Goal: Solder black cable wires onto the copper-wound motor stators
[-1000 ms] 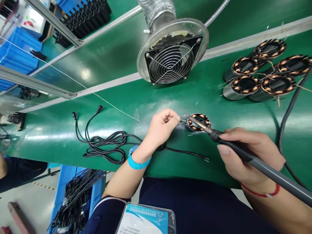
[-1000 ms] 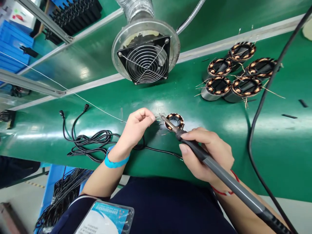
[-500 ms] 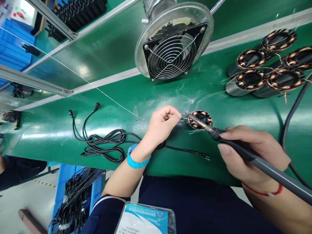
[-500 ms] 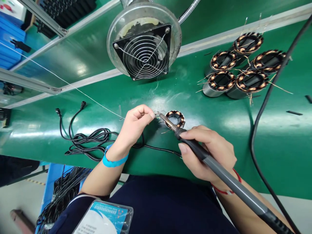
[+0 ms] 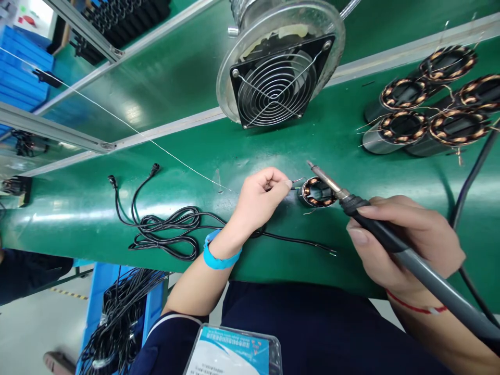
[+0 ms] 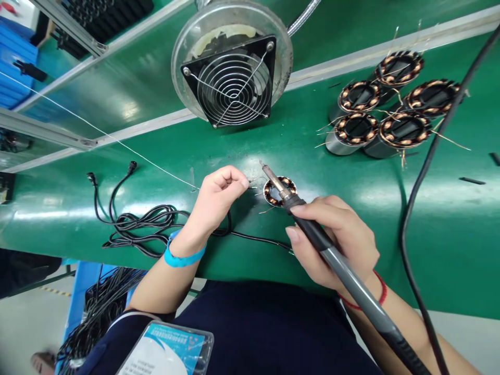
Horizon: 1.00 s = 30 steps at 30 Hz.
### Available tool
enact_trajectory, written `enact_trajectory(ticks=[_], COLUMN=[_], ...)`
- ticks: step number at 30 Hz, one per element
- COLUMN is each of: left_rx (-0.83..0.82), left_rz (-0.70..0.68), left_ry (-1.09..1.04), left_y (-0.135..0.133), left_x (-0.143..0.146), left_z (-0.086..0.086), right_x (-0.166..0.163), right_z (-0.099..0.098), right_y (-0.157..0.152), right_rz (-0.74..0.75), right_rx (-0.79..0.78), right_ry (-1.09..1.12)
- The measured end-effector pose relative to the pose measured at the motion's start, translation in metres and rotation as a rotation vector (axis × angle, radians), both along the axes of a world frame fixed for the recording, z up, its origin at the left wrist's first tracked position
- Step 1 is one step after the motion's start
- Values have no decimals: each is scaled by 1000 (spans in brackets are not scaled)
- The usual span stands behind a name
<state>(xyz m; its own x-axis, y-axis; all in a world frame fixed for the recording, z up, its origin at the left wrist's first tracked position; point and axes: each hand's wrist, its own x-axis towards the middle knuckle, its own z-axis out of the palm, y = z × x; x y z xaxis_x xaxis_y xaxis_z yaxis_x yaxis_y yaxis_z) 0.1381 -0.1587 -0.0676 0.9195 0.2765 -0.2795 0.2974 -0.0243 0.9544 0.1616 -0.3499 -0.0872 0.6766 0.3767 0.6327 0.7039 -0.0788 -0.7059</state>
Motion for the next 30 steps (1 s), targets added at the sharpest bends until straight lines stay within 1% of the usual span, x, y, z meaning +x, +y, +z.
enact_trajectory(ticks=[4, 8, 10, 13, 17, 19, 23, 26, 30], left_rx=[-9, -17, -16, 13, 64, 65, 98, 223, 425], left_rz=[-8, -10, -17, -36, -75, -79, -79, -97, -196], left_ry=[-19, -24, -27, -36, -76, -88, -147, -273, -454], left_y=[1, 1, 1, 1, 1, 0, 0, 2, 3], left_x=[0, 0, 0, -1, -5, -8, -13, -17, -19], left_z=[-2, -3, -2, 1, 3, 2, -2, -3, 0], right_x=[-3, -8, -7, -2, 6, 8, 6, 6, 11], right_z=[3, 13, 21, 31, 30, 26, 19, 13, 7], right_y=[-1, -1, 1, 8, 24, 31, 40, 41, 41], right_rz=[-27, -114, -112, -80, -98, -105, -120, -104, -62], right_rx=[-88, -219, -274, -351, -472, -455, -353, -287, -193], right_ry=[20, 77, 138, 146, 146, 178, 194, 210, 215])
